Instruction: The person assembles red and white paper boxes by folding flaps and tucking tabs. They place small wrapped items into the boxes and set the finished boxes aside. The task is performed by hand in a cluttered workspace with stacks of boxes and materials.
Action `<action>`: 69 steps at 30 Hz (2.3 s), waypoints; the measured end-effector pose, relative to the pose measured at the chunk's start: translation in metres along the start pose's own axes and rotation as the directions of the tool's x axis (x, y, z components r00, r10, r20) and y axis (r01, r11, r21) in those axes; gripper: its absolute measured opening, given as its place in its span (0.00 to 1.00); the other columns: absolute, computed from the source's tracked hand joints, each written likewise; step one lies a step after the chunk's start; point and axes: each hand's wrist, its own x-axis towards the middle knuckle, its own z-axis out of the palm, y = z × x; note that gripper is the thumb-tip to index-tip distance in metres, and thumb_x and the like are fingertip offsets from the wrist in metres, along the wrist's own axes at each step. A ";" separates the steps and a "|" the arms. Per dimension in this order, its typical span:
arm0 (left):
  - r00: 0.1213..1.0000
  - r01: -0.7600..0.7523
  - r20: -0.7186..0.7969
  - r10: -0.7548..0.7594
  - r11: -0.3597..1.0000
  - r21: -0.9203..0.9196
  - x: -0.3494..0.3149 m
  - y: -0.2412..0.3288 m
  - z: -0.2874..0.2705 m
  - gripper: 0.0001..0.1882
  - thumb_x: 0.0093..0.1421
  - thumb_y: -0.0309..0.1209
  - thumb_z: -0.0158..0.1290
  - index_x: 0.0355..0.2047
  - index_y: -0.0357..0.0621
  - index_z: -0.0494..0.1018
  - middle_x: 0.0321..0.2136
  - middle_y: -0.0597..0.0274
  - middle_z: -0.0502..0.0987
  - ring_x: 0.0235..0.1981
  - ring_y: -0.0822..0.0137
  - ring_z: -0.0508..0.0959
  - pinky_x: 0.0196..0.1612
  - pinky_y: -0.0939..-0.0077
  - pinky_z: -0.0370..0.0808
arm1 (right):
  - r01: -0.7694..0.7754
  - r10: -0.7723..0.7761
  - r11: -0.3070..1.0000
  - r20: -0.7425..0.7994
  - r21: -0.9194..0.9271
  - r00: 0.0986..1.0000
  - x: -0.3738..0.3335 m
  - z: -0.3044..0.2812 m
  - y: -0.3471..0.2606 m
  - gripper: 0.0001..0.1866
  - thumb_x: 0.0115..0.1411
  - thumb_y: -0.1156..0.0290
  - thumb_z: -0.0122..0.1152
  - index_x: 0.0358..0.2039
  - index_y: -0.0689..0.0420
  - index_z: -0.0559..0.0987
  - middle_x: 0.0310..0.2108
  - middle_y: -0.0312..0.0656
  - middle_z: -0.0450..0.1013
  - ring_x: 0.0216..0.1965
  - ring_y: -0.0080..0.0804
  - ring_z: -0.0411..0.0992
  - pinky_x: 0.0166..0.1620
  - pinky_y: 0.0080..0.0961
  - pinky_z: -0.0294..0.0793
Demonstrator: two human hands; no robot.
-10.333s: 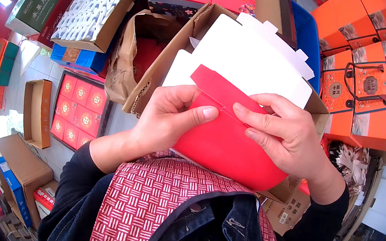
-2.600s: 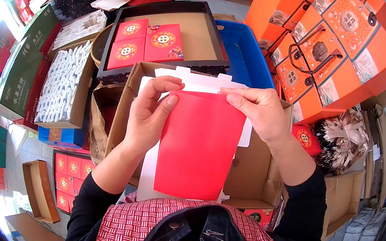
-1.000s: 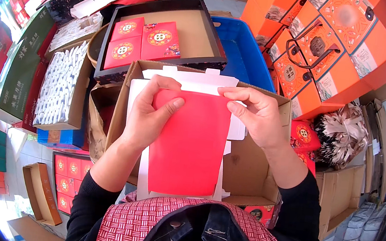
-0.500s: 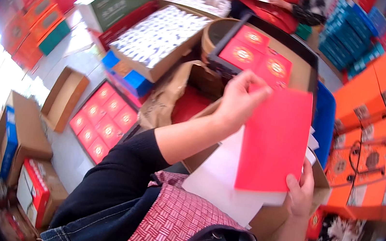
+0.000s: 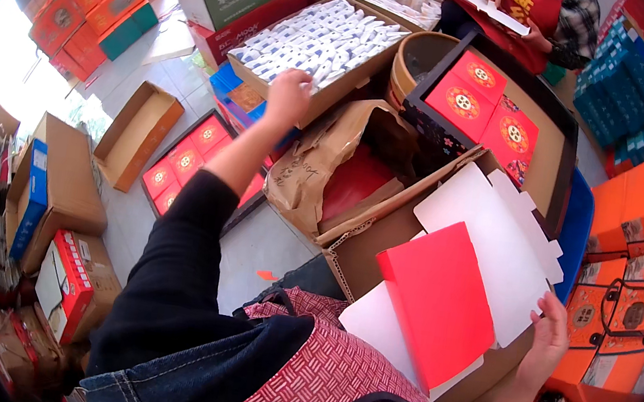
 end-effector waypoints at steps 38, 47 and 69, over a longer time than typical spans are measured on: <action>-0.048 -0.702 0.568 0.822 0.376 -0.605 -0.082 0.285 -0.031 0.72 0.19 0.59 0.70 0.66 0.49 0.49 0.65 0.50 0.51 0.68 0.45 0.45 0.66 0.43 0.43 | -0.498 0.540 0.727 0.055 0.473 0.840 -0.107 -0.025 -0.030 0.20 0.56 0.74 0.62 0.48 0.65 0.69 0.37 0.41 0.74 0.33 0.21 0.75 0.30 0.15 0.76; -0.185 -0.586 0.656 0.732 0.454 -0.671 -0.081 0.271 -0.016 0.74 0.17 0.64 0.68 0.66 0.51 0.50 0.62 0.43 0.53 0.64 0.43 0.53 0.62 0.44 0.49 | -0.436 0.387 0.878 0.245 0.196 0.889 -0.071 0.008 -0.034 0.19 0.64 0.66 0.54 0.51 0.62 0.67 0.41 0.42 0.70 0.29 0.19 0.69 0.34 0.18 0.72; 0.151 0.050 0.725 0.673 0.727 -0.685 -0.079 0.254 -0.002 0.56 0.36 0.49 0.72 0.60 0.38 0.55 0.53 0.58 0.67 0.51 0.65 0.70 0.57 0.66 0.65 | -0.028 0.041 0.983 -0.065 0.181 0.997 0.023 -0.020 -0.084 0.12 0.64 0.66 0.50 0.32 0.62 0.76 0.27 0.35 0.73 0.28 0.19 0.72 0.29 0.19 0.75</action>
